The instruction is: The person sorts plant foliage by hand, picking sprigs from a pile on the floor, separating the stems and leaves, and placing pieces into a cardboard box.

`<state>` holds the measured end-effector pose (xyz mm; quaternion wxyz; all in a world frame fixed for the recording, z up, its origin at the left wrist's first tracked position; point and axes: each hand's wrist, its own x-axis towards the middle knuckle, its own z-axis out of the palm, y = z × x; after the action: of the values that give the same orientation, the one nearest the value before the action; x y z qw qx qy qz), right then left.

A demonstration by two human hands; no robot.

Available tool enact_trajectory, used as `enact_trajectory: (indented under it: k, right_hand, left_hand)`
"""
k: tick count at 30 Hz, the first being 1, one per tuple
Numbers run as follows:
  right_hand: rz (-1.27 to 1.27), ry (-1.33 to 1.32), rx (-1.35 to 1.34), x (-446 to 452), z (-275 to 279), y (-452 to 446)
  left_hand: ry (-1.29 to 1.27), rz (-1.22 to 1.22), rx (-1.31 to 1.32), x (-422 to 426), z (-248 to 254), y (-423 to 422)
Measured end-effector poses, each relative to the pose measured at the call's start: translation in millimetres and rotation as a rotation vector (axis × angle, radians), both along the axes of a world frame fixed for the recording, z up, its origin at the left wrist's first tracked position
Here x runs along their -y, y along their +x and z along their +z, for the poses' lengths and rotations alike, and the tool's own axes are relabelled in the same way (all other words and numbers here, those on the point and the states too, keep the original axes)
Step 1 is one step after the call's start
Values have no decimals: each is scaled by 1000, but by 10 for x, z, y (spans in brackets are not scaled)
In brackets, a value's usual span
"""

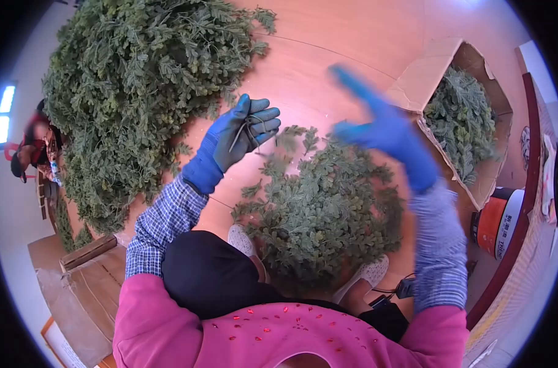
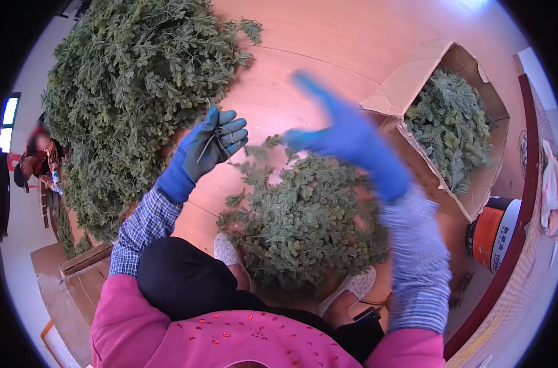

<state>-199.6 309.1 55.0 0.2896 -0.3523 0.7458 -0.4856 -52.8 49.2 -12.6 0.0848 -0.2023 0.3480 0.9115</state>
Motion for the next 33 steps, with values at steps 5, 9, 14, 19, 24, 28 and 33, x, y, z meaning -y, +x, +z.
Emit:
enact_trajectory:
  k: [5,9,14,19,24,28,33]
  right_hand:
    - [361,-22,624,908,-1130,986]
    - [421,5,997,804,-947,1338]
    - [288,274,-475,128,-427,1152]
    - [551,687,-667,-159,-745,892]
    - [638,394,-477,-98,-651,696]
    - [617,395,-642,235,-393,631]
    - [707,301,-631,484,-307,764]
  left_hand:
    - [80,92,-151,-100,37,141]
    - [280,147,-88,289,-316,778]
    - [-521,592,252,1092,-686,2328]
    - [-1002,327,587,383,-835,4482]
    - [-1088,-1217,737,53,-1289,6661]
    - [-1028,-116,687,960,-508,4041]
    - [-2084,592,16,2139,541,765]
